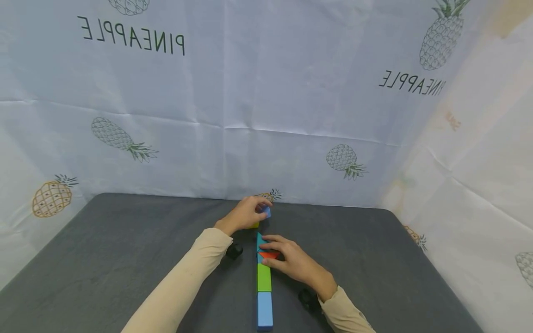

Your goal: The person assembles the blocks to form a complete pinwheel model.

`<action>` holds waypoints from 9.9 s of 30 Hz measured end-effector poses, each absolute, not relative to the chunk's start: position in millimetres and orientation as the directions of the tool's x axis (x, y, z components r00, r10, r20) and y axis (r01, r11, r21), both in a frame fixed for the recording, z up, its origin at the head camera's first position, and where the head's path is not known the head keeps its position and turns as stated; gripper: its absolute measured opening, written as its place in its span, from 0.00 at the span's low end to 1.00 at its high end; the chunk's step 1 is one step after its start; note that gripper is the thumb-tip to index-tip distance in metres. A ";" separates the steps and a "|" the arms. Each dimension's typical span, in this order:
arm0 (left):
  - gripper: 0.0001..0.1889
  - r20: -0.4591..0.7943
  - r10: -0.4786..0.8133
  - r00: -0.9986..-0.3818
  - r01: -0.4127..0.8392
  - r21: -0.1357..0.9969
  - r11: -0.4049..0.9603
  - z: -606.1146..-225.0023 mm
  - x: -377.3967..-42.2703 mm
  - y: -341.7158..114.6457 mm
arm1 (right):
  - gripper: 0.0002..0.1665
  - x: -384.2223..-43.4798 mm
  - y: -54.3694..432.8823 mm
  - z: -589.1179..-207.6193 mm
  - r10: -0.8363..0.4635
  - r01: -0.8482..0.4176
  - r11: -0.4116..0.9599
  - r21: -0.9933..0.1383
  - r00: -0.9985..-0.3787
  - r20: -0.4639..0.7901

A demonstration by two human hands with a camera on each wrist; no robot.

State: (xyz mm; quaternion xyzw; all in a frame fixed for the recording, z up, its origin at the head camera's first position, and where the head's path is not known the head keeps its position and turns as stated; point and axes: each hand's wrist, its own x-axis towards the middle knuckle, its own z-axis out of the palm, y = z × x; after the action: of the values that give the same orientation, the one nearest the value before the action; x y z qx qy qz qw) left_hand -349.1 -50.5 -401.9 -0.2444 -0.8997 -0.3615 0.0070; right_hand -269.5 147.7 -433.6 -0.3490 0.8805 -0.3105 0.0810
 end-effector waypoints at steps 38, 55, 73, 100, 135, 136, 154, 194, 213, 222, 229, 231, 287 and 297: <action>0.16 0.227 0.484 -0.845 0.499 0.660 0.562 -410.8 -317.4 -79.9 | 0.27 -268.9 147.2 -431.7 -0.669 -0.567 0.562 -0.603 -0.740 0.072; 0.16 0.221 0.459 -0.860 0.472 0.686 0.554 -420.4 -296.6 -86.5 | 0.27 -269.9 147.5 -432.6 -0.660 -0.560 0.573 -0.599 -0.748 0.068; 0.14 0.128 0.441 -0.888 0.379 0.745 0.549 -426.7 -279.3 -92.6 | 0.27 -268.3 147.6 -430.7 -0.651 -0.547 0.578 -0.605 -0.756 0.062; 0.10 0.074 0.475 -0.877 0.373 0.729 0.575 -431.3 -274.9 -102.2 | 0.27 -268.3 147.8 -431.3 -0.654 -0.550 0.578 -0.603 -0.754 0.060; 0.11 0.203 0.440 -0.875 0.457 0.648 0.609 -439.7 -275.9 -87.3 | 0.27 -268.2 147.3 -430.7 -0.657 -0.556 0.574 -0.601 -0.751 0.067; 0.11 0.205 0.435 -0.877 0.455 0.645 0.615 -439.7 -275.5 -86.7 | 0.27 -268.2 147.2 -430.5 -0.657 -0.556 0.574 -0.601 -0.751 0.068; 0.12 0.202 0.344 -0.917 0.389 0.648 0.655 -440.7 -271.4 -79.3 | 0.27 -268.6 147.3 -430.7 -0.660 -0.556 0.567 -0.608 -0.748 0.067; 0.15 0.191 0.253 -0.949 0.314 0.669 0.674 -436.9 -273.1 -86.8 | 0.27 -267.3 146.9 -431.2 -0.666 -0.565 0.560 -0.605 -0.742 0.077; 0.15 0.245 0.201 -0.949 0.316 0.686 0.655 -438.2 -275.1 -87.8 | 0.27 -268.6 146.6 -433.3 -0.664 -0.568 0.564 -0.600 -0.744 0.081; 0.16 0.258 0.198 -0.946 0.324 0.691 0.646 -436.3 -281.6 -87.4 | 0.27 -268.8 146.7 -432.9 -0.668 -0.570 0.558 -0.603 -0.740 0.080; 0.17 0.243 0.190 -0.951 0.308 0.709 0.635 -431.0 -290.2 -84.3 | 0.26 -268.6 146.4 -433.0 -0.668 -0.570 0.559 -0.602 -0.740 0.079; 0.18 0.243 0.192 -0.951 0.309 0.703 0.641 -429.2 -292.4 -83.9 | 0.26 -268.9 146.0 -433.1 -0.668 -0.569 0.560 -0.603 -0.740 0.077; 0.16 0.129 0.344 -0.930 0.362 0.482 0.798 -419.9 -323.4 -75.5 | 0.26 -267.5 146.6 -432.0 -0.656 -0.536 0.570 -0.623 -0.753 0.048; 0.16 0.191 0.333 -0.923 0.384 0.493 0.781 -415.9 -319.5 -77.6 | 0.26 -268.3 146.4 -431.4 -0.656 -0.539 0.570 -0.621 -0.753 0.052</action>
State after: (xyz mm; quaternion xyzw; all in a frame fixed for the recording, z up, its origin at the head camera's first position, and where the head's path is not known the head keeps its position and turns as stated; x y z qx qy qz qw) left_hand -319.5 -77.6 -415.9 -0.1902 -0.9425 -0.2710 0.0465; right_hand -268.3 146.4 -431.4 -0.3388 0.8811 -0.3168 0.0923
